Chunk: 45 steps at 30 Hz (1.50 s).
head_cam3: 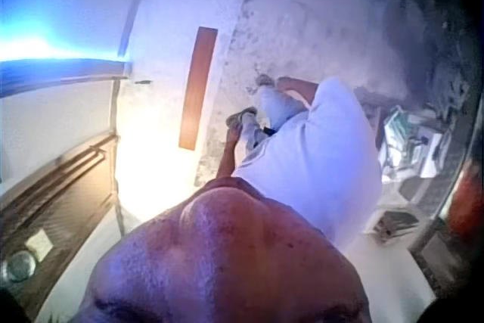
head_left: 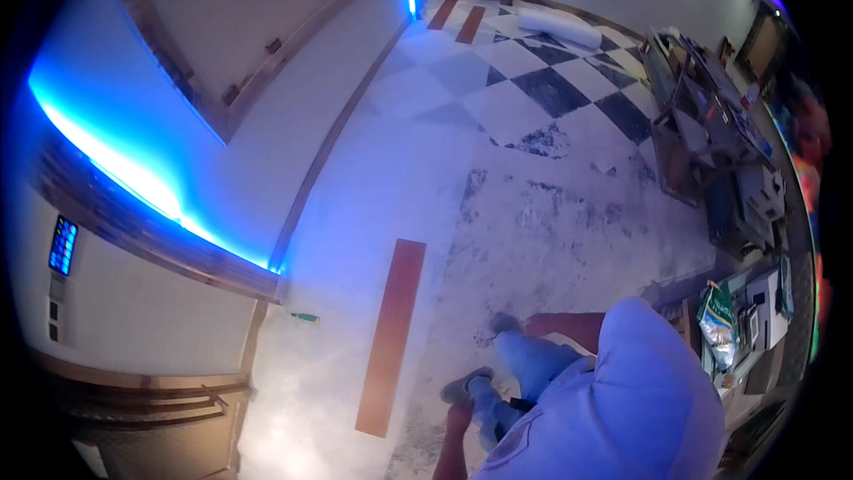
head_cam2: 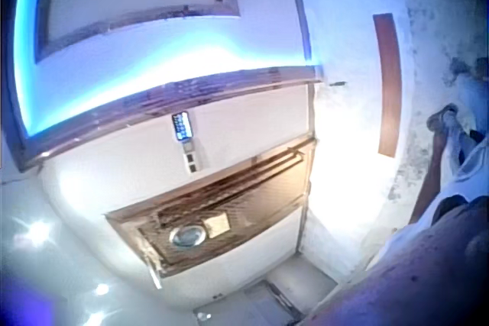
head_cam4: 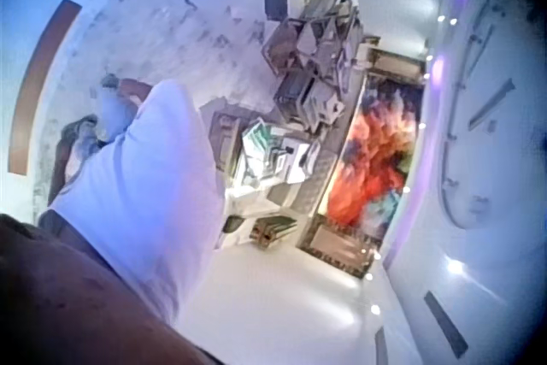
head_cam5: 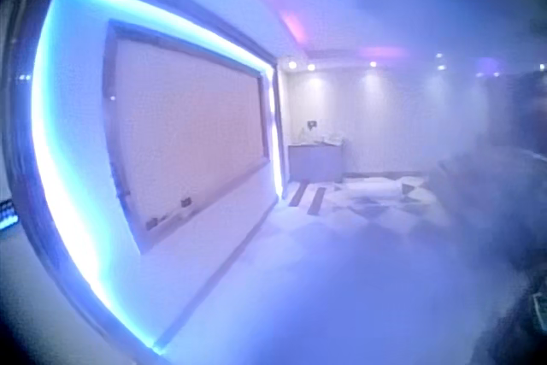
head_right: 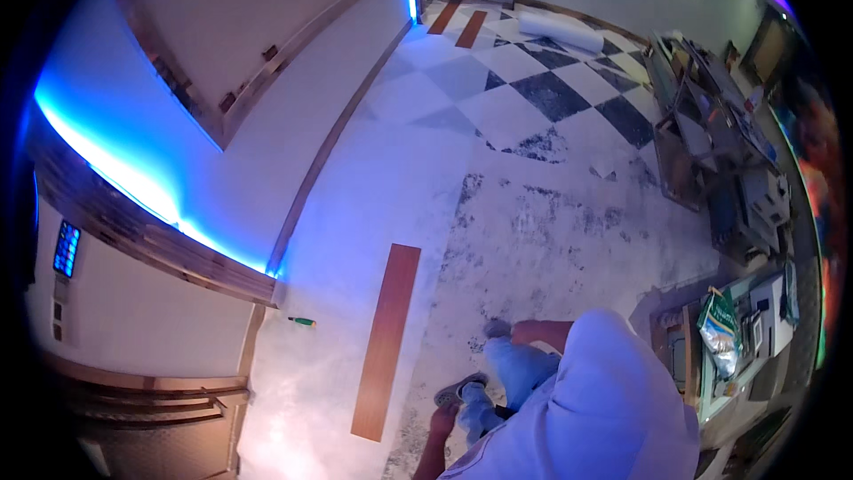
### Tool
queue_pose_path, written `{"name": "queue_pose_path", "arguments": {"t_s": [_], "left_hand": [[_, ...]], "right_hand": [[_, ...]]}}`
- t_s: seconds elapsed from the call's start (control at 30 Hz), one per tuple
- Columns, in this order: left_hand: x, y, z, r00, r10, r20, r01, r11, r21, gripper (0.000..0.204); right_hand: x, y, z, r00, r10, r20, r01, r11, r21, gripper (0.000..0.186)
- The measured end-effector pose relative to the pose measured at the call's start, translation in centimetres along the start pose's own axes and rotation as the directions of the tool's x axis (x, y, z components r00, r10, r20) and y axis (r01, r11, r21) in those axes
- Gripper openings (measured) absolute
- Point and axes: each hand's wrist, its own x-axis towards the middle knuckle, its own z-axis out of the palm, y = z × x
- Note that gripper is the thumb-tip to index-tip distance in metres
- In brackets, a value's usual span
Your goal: The person cuts a white foam underlayment with a utility knife and then begins placing laminate flooring boards over it in a tiled hallway.
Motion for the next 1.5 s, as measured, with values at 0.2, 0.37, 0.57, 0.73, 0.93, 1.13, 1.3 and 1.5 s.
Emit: {"name": "queue_pose_path", "arguments": {"t_s": [0.2, 0.37, 0.57, 0.73, 0.93, 1.13, 1.3, 1.5], "left_hand": [[-5.6, -5.6, -1.2, 0.942, -0.066, -0.329, 0.033, 0.994, -0.104, 0.034], [-7.5, -2.6, 6.8, 0.917, -0.395, -0.061, 0.399, 0.914, 0.080, 0.031], [-0.6, 11.7, 13.2, 0.879, -0.475, -0.028, 0.419, 0.744, 0.521, 0.027], [9.1, 13.1, 7.3, 0.860, -0.476, -0.185, 0.404, 0.856, -0.323, 0.030], [22.1, 25.0, -5.1, 0.914, -0.180, -0.364, 0.166, 0.984, -0.070, 0.026], [33.6, 37.4, -6.1, 0.898, -0.389, -0.204, 0.255, 0.840, -0.479, 0.027], [50.9, 35.6, -2.3, 0.867, 0.446, 0.221, -0.484, 0.656, 0.579, 0.033], [68.3, 52.8, -3.3, 0.882, 0.303, 0.362, -0.465, 0.693, 0.551, 0.025]], "right_hand": [[-3.6, -0.5, -5.5, 0.959, 0.263, -0.106, -0.224, 0.932, 0.284, 0.033], [-11.5, 2.4, -9.6, 0.916, 0.302, -0.264, -0.126, 0.842, 0.525, 0.037], [-21.1, 15.8, -9.1, 0.731, 0.676, -0.093, -0.131, 0.273, 0.953, 0.024], [-26.9, 28.2, -4.6, 0.480, 0.847, -0.228, -0.167, 0.343, 0.924, 0.029], [-29.0, 31.9, -3.1, 0.458, 0.880, -0.127, -0.059, 0.173, 0.983, 0.015], [-31.7, 29.9, -11.1, 0.698, 0.704, -0.131, -0.138, 0.312, 0.940, 0.046], [-36.5, 40.1, -11.3, 0.557, 0.781, -0.284, 0.419, 0.032, 0.908, 0.034], [-44.7, 45.5, -13.6, 0.247, 0.902, 0.355, 0.343, -0.424, 0.839, 0.026]]}}
